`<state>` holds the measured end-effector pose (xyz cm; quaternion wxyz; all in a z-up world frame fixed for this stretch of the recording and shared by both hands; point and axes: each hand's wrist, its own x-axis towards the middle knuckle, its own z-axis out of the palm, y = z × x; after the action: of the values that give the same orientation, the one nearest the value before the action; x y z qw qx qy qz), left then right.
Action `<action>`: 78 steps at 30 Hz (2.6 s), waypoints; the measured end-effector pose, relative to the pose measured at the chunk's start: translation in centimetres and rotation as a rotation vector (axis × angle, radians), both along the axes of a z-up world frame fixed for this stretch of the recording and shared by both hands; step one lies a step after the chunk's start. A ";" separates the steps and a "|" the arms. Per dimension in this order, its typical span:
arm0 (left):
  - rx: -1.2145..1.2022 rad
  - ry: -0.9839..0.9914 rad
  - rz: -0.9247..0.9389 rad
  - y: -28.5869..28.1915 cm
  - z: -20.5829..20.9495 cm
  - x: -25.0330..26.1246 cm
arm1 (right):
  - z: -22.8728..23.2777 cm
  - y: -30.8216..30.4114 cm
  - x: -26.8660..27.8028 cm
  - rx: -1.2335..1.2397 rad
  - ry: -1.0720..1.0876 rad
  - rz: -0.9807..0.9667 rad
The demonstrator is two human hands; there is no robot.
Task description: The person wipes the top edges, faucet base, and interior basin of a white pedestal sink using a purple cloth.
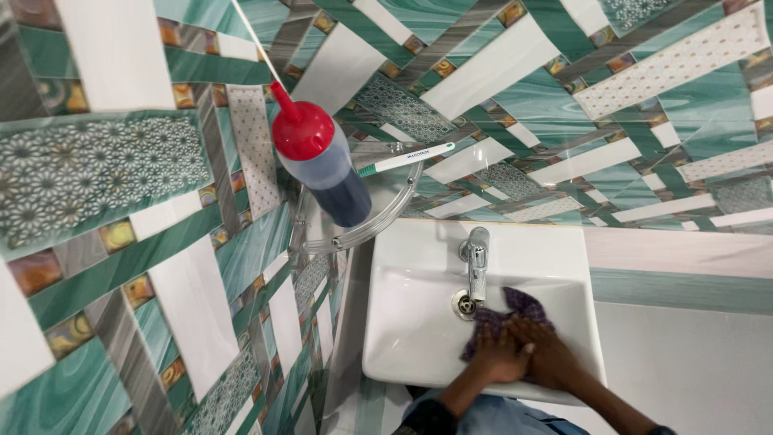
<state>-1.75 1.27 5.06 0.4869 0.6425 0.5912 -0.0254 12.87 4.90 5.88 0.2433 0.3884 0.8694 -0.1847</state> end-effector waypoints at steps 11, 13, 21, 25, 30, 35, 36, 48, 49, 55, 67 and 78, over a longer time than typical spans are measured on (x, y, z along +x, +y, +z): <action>0.407 0.078 0.042 1.1 -4.9 -7.2 | -0.3 0.3 -10.0 0.086 -0.224 -0.270; 0.394 0.172 0.059 0.8 -4.9 -11.0 | -2.3 0.2 -13.7 -0.036 -0.119 -0.203; 0.498 0.460 0.308 -3.5 3.1 -22.7 | -8.3 -2.5 -28.2 -0.124 0.938 -0.041; 0.583 0.408 0.309 -4.9 4.8 -22.7 | -7.2 -2.0 -27.1 0.132 0.942 0.101; 0.431 0.365 0.201 -4.1 1.7 -19.6 | -4.4 0.5 -21.5 0.040 0.447 0.069; 0.190 0.065 -0.012 1.8 -1.6 -9.0 | 1.7 1.3 -9.4 0.209 -0.076 -0.080; 0.171 -0.005 -0.038 2.9 -1.7 -6.1 | 3.4 1.3 -6.8 0.189 -0.197 -0.128; 0.374 0.071 0.067 1.3 -0.3 -6.1 | -1.4 0.1 -8.9 0.195 -0.209 -0.228; 0.324 0.144 0.122 0.3 0.0 -8.8 | -2.7 0.1 -11.4 0.057 -0.138 -0.159; 0.269 0.430 0.283 -5.5 4.3 -21.3 | -6.4 -3.8 -25.3 -0.176 0.343 0.055; -0.134 0.031 0.010 -1.6 2.5 -4.8 | 0.9 0.0 -3.5 -0.256 0.053 0.111; -0.023 0.034 0.048 -6.4 7.4 -2.1 | 3.4 -4.8 -1.5 -0.289 0.042 0.181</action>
<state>-3.84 -5.15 12.45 0.4845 0.6221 0.6141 -0.0314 11.39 0.09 9.28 0.2941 0.2658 0.8701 -0.2931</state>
